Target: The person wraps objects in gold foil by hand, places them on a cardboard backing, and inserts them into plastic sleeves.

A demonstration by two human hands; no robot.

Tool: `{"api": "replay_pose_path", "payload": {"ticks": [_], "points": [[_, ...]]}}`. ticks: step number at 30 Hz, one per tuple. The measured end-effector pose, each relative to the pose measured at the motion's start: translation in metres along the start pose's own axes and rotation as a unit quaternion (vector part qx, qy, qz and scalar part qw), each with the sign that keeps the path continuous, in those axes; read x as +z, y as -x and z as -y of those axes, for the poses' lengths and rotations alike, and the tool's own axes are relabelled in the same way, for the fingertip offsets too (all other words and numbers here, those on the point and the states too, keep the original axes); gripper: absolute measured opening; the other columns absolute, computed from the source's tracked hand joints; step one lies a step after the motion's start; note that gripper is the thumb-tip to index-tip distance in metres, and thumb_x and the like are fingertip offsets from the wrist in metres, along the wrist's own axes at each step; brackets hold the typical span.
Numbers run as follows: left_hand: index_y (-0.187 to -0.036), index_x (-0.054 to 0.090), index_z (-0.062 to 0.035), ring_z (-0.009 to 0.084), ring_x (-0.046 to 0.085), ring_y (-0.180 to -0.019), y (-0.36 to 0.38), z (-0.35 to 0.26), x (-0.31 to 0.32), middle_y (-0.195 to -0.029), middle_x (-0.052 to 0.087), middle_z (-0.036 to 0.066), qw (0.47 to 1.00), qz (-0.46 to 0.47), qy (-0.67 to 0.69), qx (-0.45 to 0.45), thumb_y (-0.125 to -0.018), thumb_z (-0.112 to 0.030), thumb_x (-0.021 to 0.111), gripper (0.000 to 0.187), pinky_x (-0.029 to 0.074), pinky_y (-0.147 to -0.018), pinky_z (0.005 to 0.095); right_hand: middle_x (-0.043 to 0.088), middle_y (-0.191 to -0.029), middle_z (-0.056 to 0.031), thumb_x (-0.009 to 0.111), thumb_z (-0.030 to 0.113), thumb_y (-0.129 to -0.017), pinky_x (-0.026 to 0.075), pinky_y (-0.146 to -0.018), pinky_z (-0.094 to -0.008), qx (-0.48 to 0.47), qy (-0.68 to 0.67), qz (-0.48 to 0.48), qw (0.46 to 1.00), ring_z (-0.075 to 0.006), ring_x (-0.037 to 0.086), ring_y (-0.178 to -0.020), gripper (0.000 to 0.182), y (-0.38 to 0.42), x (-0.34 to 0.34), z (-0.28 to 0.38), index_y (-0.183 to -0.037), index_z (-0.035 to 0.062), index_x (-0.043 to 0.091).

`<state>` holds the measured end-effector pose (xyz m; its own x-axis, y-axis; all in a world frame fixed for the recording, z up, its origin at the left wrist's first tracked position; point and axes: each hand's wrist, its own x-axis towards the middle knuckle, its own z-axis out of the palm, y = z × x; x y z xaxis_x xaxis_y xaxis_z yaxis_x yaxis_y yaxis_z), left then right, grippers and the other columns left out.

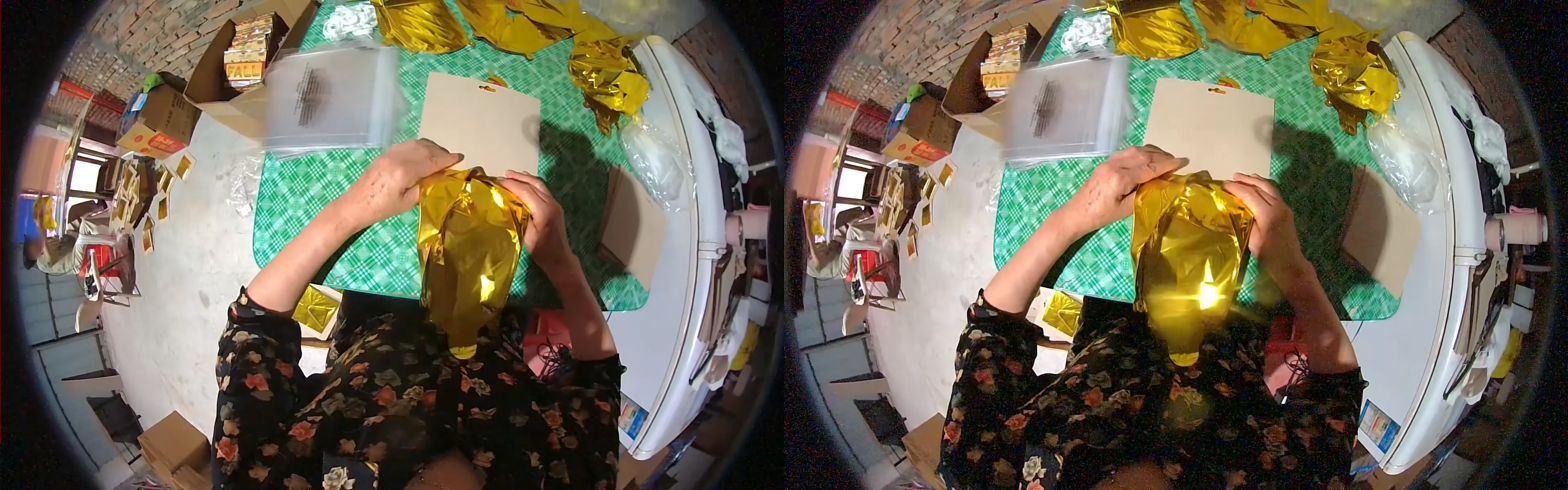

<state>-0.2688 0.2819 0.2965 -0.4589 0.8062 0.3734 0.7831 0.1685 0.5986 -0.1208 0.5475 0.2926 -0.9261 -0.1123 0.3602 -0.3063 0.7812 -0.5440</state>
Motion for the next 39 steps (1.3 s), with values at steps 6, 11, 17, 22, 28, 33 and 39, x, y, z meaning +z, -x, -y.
{"api": "replay_pose_path", "payload": {"ticks": [6,11,17,22,28,33,39], "points": [[-0.128,0.072,-0.0082,0.0301,0.072,-0.108,-0.017,0.008,-0.001,-0.112,0.076,0.013,0.993,-0.046,0.068,-0.087,-0.1,-0.015,0.067,0.029,0.057,-0.094,0.039,0.071,-0.12,-0.0235,0.055,-0.002,-0.093,0.054,-0.1,-0.0426,0.082,-0.084,-0.048,0.992,-0.0398,0.068,-0.115,0.031,0.001,0.004,-0.007,-0.122,-0.0042,0.066],[-0.109,0.071,-0.0003,0.0445,0.069,-0.092,-0.03,0.01,-0.002,-0.097,0.071,0.024,0.973,-0.046,0.113,-0.197,-0.1,-0.022,0.065,0.025,0.056,-0.078,0.0435,0.071,-0.107,-0.0236,0.053,-0.002,-0.098,0.056,-0.086,-0.0398,0.142,-0.118,-0.081,0.98,-0.0362,0.072,-0.098,0.025,-0.003,0.01,-0.013,-0.119,-0.0036,0.065],[-0.097,0.072,-0.0014,0.0407,0.07,-0.077,-0.046,0.008,-0.005,-0.08,0.068,0.024,0.961,-0.077,0.075,-0.254,-0.1,-0.031,0.068,0.03,0.054,-0.07,0.0449,0.054,-0.069,-0.013,0.065,0.005,-0.1,0.041,-0.053,-0.0336,0.157,-0.106,-0.123,0.974,-0.0128,0.044,-0.058,0.013,-0.02,0.009,-0.012,-0.094,-0.0025,0.056],[-0.096,0.073,0.0005,0.0379,0.072,-0.077,-0.056,0.016,0.001,-0.081,0.072,0.023,0.951,-0.076,0.065,-0.292,-0.099,-0.028,0.068,0.03,0.054,-0.071,0.0445,0.066,-0.074,-0.0182,0.069,0.008,-0.099,0.052,-0.06,-0.0415,0.101,-0.016,-0.138,0.985,-0.0334,0.069,-0.065,0.017,-0.029,0.009,-0.022,-0.103,-0.0021,0.056],[-0.101,0.074,0.0,0.0194,0.07,-0.068,-0.058,0.028,0.008,-0.075,0.073,0.014,0.952,-0.092,0.074,-0.281,-0.101,-0.028,0.068,0.029,0.052,-0.065,0.0381,0.07,-0.08,-0.0218,0.073,0.008,-0.097,0.052,-0.06,-0.0444,0.158,-0.032,-0.107,0.981,-0.0393,0.071,-0.067,0.021,-0.034,0.011,-0.033,-0.103,-0.0008,0.055],[-0.104,0.071,-0.0002,0.0242,0.07,-0.068,-0.059,0.024,0.014,-0.075,0.072,0.015,0.952,-0.116,0.035,-0.28,-0.1,-0.026,0.069,0.026,0.053,-0.066,0.0399,0.071,-0.083,-0.0173,0.068,0.015,-0.102,0.052,-0.067,-0.0361,0.222,-0.076,-0.092,0.968,-0.0176,0.067,-0.074,0.024,-0.038,0.007,-0.025,-0.108,-0.0038,0.054],[-0.105,0.067,0.0001,0.0308,0.069,-0.068,-0.054,0.021,0.017,-0.077,0.071,0.018,0.954,-0.136,0.036,-0.265,-0.099,-0.027,0.07,0.028,0.053,-0.068,0.0416,0.073,-0.082,-0.0232,0.072,0.009,-0.097,0.054,-0.062,-0.0425,0.167,-0.078,-0.124,0.975,-0.0368,0.075,-0.073,0.025,-0.035,0.019,-0.042,-0.105,0.0005,0.05]]}}
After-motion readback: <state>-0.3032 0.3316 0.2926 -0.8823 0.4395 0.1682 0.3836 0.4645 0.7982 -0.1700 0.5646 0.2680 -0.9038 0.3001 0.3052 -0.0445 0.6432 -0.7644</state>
